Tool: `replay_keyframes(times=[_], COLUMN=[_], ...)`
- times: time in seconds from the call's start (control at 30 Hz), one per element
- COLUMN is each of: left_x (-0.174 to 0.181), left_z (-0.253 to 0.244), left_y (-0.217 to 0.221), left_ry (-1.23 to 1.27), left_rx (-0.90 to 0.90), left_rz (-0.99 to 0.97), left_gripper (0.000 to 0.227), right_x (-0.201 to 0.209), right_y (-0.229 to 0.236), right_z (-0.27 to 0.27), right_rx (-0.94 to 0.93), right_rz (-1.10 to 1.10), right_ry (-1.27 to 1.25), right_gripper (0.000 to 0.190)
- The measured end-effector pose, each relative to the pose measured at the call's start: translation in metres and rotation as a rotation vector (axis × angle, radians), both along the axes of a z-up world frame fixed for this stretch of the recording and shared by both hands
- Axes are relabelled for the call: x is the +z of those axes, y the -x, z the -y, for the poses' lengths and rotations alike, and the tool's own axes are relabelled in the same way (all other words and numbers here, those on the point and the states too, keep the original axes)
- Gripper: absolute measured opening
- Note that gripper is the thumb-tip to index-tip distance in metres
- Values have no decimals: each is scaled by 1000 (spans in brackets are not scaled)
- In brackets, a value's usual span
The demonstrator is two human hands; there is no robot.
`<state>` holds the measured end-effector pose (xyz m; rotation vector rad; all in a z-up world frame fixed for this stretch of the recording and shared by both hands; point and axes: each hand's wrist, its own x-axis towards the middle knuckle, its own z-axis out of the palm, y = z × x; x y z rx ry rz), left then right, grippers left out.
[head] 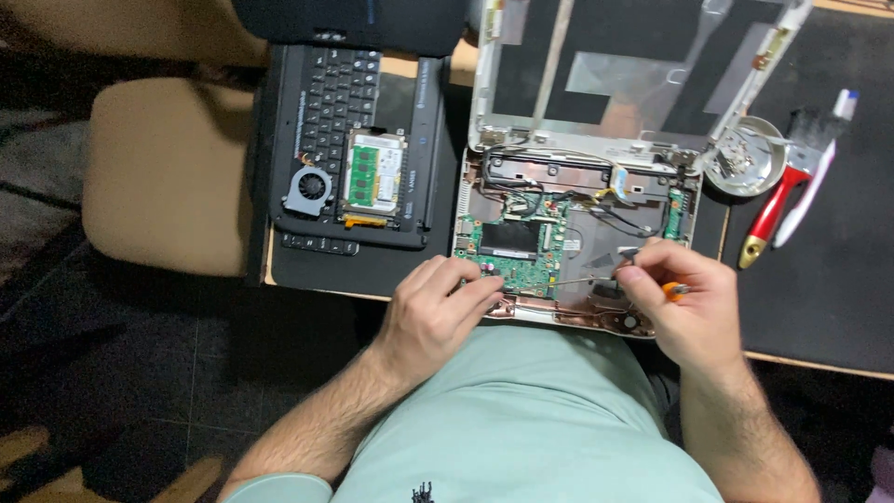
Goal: The person uses a screwdriver to remove screws from a laptop's internal components, including the cooling fan and motherboard. They carefully disconnect ribbon cables and lift the motherboard out of the chassis, placing it on the desk.
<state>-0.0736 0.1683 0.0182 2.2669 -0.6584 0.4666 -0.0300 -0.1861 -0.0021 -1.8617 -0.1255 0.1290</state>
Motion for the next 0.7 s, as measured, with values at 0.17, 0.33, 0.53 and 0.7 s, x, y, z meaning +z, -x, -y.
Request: replay_keyframes(times=[0.17,0.33,0.53,0.7], left_x=[-2,-13,-24,-33], left_z=[-33,-57,-64,-68], left_y=[14,5,-14,-21], left_ry=[57,-37,-109,-203], left_rx=[119,312,460,535], left_rz=[74,189,229,205], left_gripper=[22,15,13,23], right_x=[15,5,2,-15], right_y=[-1,7,16,18], right_z=[-21,-5,7,36], right_rx=[114,135,69,-20], right_rz=[-92,-84,3,55], right_ry=[59,-19,86,161], right_gripper=[23,29,19,34])
